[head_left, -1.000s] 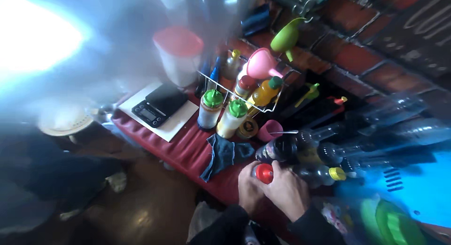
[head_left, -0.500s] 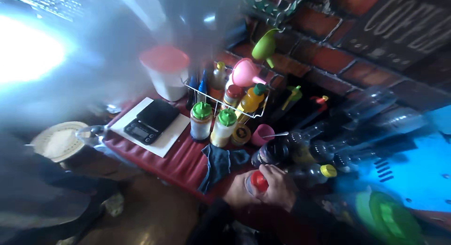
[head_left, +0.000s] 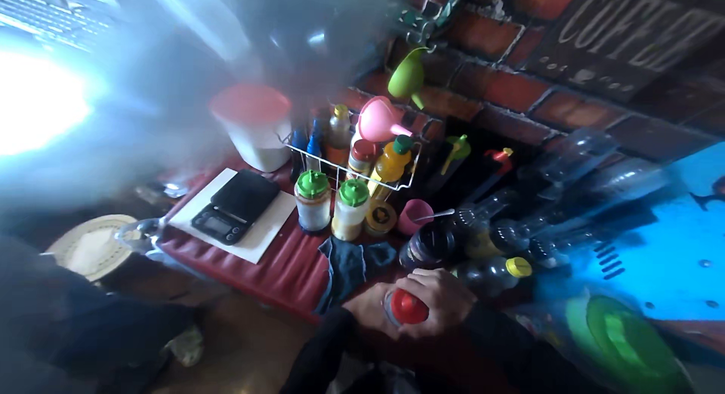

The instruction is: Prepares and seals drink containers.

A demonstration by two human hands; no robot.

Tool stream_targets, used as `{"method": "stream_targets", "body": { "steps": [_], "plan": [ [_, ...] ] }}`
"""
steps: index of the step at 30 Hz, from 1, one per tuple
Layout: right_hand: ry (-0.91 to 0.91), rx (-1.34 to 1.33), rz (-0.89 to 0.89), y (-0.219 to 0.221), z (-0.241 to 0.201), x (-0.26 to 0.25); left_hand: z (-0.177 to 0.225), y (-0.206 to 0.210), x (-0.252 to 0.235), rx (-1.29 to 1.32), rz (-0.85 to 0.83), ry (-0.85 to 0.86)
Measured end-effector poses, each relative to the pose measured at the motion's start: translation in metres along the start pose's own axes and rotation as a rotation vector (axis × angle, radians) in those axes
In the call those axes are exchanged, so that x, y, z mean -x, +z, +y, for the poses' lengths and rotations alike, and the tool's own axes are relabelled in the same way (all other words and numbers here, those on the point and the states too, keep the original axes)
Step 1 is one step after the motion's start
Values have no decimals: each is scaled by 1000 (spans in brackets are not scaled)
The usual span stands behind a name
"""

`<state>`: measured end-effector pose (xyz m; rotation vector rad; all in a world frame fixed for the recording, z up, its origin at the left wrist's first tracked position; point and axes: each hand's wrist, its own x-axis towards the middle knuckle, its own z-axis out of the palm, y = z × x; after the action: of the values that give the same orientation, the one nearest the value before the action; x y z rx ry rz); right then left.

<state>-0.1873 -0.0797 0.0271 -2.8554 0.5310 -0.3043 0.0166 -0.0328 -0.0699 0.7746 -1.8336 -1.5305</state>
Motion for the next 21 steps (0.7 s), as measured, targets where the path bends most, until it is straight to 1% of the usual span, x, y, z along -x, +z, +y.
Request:
{"method": "stream_targets", "body": {
  "steps": [1, 2, 4, 6, 7, 8, 9, 10, 11, 13, 14, 15, 16, 17, 18, 19, 21],
  "plan": [
    [-23, 21, 56, 5, 3, 0, -4, 7, 1, -2, 88, 17],
    [10, 42, 117, 9, 2, 1, -6, 18, 1, -32, 230, 21],
    [190, 100, 271, 19, -10, 4, -7, 49, -2, -170, 596, -12],
    [416, 165, 387, 26, -28, 1, -7, 76, -10, -269, 906, -66],
    [511, 188, 410, 27, -34, -2, -7, 84, -16, -304, 1012, -87],
    [586, 199, 407, 26, -37, -5, -9, 88, -23, -324, 1079, -93],
    [635, 195, 376, 23, -38, -6, -8, 89, -28, -301, 1098, -87],
    [662, 187, 326, 18, -38, -6, -5, 86, -28, -232, 1060, -69],
    [670, 180, 268, 13, -38, -7, -2, 79, -24, -150, 977, -45],
    [638, 135, 154, 5, -38, -6, 0, 54, -9, 4, 713, -1],
    [604, 87, 81, 3, -38, -5, 0, 39, -1, 60, 549, 5],
    [538, 63, 44, 5, -37, -5, -1, 27, 4, 85, 392, 4],
    [438, 67, 65, 10, -34, -4, -1, 17, 8, 77, 276, -5],
    [356, 77, 95, 14, -31, -5, -2, 12, 9, 54, 216, -13],
    [314, 89, 120, 17, -27, -7, -3, 11, 9, 34, 218, -19],
    [304, 102, 147, 20, -25, -9, -5, 15, 9, 26, 268, -21],
    [325, 133, 197, 24, -26, -10, 0, 29, 10, -23, 432, -52]
  ]
}}
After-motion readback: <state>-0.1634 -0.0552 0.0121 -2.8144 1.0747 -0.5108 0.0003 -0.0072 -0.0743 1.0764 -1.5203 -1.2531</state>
